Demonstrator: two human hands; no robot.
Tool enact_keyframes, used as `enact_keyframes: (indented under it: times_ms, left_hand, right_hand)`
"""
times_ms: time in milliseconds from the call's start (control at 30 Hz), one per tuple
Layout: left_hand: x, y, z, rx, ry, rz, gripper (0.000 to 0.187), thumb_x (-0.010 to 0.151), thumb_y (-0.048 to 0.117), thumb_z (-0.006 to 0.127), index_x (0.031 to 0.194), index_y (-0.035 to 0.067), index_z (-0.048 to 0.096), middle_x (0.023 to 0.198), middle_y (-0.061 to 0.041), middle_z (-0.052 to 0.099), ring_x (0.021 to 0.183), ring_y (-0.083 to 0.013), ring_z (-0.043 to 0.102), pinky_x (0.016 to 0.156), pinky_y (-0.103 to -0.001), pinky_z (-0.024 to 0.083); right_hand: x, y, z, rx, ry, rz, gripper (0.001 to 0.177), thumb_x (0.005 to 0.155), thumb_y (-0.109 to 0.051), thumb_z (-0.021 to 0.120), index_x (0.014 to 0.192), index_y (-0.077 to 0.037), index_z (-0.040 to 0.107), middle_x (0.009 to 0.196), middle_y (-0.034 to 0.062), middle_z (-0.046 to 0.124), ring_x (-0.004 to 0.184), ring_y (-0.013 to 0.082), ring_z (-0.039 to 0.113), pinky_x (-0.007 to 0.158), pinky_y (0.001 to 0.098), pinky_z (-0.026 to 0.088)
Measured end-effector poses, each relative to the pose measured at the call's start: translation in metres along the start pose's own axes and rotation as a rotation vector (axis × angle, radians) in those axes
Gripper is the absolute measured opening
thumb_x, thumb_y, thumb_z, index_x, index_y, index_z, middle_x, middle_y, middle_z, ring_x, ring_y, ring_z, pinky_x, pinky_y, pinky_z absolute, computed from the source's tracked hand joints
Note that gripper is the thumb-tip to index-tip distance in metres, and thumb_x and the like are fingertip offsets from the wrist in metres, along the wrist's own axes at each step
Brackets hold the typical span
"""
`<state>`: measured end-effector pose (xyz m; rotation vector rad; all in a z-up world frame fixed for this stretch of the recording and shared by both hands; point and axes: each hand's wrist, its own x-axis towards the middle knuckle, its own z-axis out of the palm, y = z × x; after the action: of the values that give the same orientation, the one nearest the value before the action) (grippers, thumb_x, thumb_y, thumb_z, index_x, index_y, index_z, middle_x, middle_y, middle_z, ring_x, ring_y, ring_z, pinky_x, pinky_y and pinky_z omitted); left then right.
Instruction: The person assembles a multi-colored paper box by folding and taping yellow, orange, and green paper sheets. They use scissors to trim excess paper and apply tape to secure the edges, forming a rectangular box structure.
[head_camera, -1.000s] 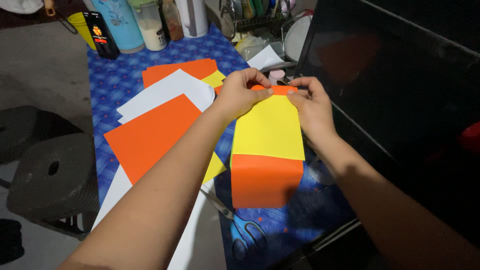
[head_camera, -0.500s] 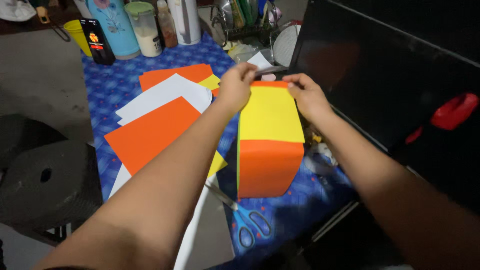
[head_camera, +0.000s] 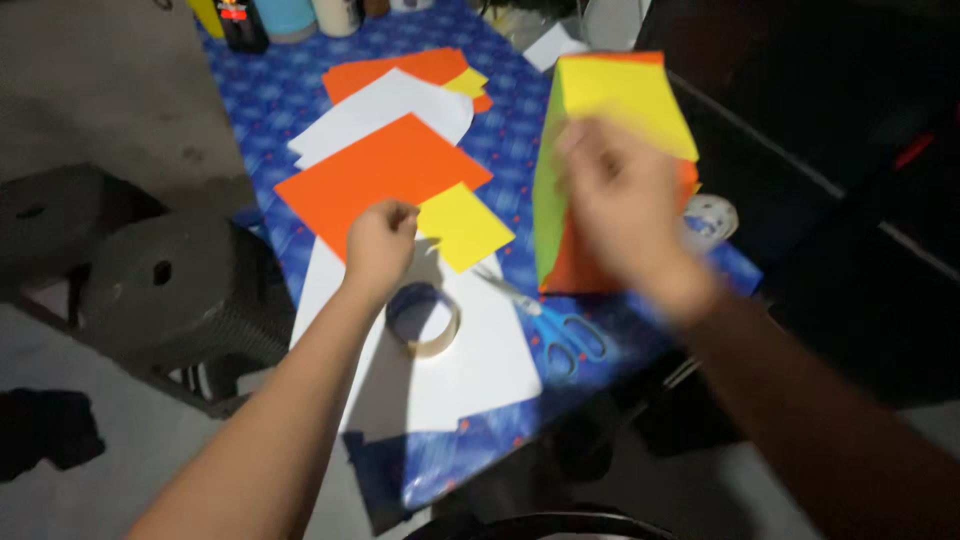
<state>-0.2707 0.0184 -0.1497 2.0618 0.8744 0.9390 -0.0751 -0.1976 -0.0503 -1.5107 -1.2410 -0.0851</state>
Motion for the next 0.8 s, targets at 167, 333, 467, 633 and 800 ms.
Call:
enact_keyframes:
  times_ms: [167,333,467,633,800]
  left_hand:
    - [-0.078,-0.006,-0.032,0.282,-0.01,0.144,0.039,0.081,0.02,0.075,0.116,0.004,0.07,0.115,-0.019,0.069,0.112,-0.0378,0.06,0.098,-0.046,0.048]
    - [-0.087,0.025,-0.016,0.516,-0.351,0.367,0.104,0.053,0.048,0.094,0.136,0.001,0.051,0.132,-0.02,0.057,0.125,-0.0414,0.05,0.098,-0.057,0.042]
    - [-0.063,0.045,-0.001,0.868,-0.78,0.083,0.099,0.061,0.058,0.091,0.137,0.006,0.053,0.134,-0.016,0.055,0.13,-0.0351,0.049,0.103,-0.051,0.045]
    - [-0.051,0.042,-0.008,0.645,-0.702,0.112,0.081,0.056,0.047,0.092,0.122,0.007,0.066,0.12,-0.02,0.063,0.11,-0.0377,0.063,0.09,-0.044,0.056]
    - [-0.053,0.034,-0.026,0.049,-0.439,-0.062,0.066,0.058,0.04,0.092,0.111,0.005,0.073,0.103,-0.016,0.071,0.091,-0.027,0.071,0.08,-0.038,0.057]
  right_hand:
    - [-0.088,0.021,0.084,0.08,-0.515,0.242,0.021,0.092,-0.012,0.069,0.106,0.001,0.076,0.081,-0.0014,0.073,0.072,0.0067,0.064,0.062,0.0277,0.054]
    - [-0.125,0.052,0.098,0.167,-0.754,0.904,0.027,0.09,-0.01,0.064,0.114,0.0,0.072,0.07,0.0081,0.063,0.052,0.017,0.056,0.047,0.034,0.045]
    - [-0.133,0.054,0.094,0.016,-0.765,0.8,0.029,0.088,-0.011,0.067,0.113,0.002,0.073,0.071,0.009,0.066,0.053,0.0185,0.057,0.048,0.0328,0.047]
    - [-0.131,0.041,0.101,0.361,-0.731,1.045,0.038,0.092,-0.02,0.069,0.125,-0.001,0.067,0.089,0.0018,0.069,0.073,0.0078,0.065,0.066,0.0241,0.056]
    - [-0.118,0.017,0.102,0.732,-0.509,0.928,0.033,0.098,-0.013,0.071,0.123,0.005,0.061,0.097,0.0102,0.069,0.08,0.0138,0.065,0.071,0.0282,0.053]
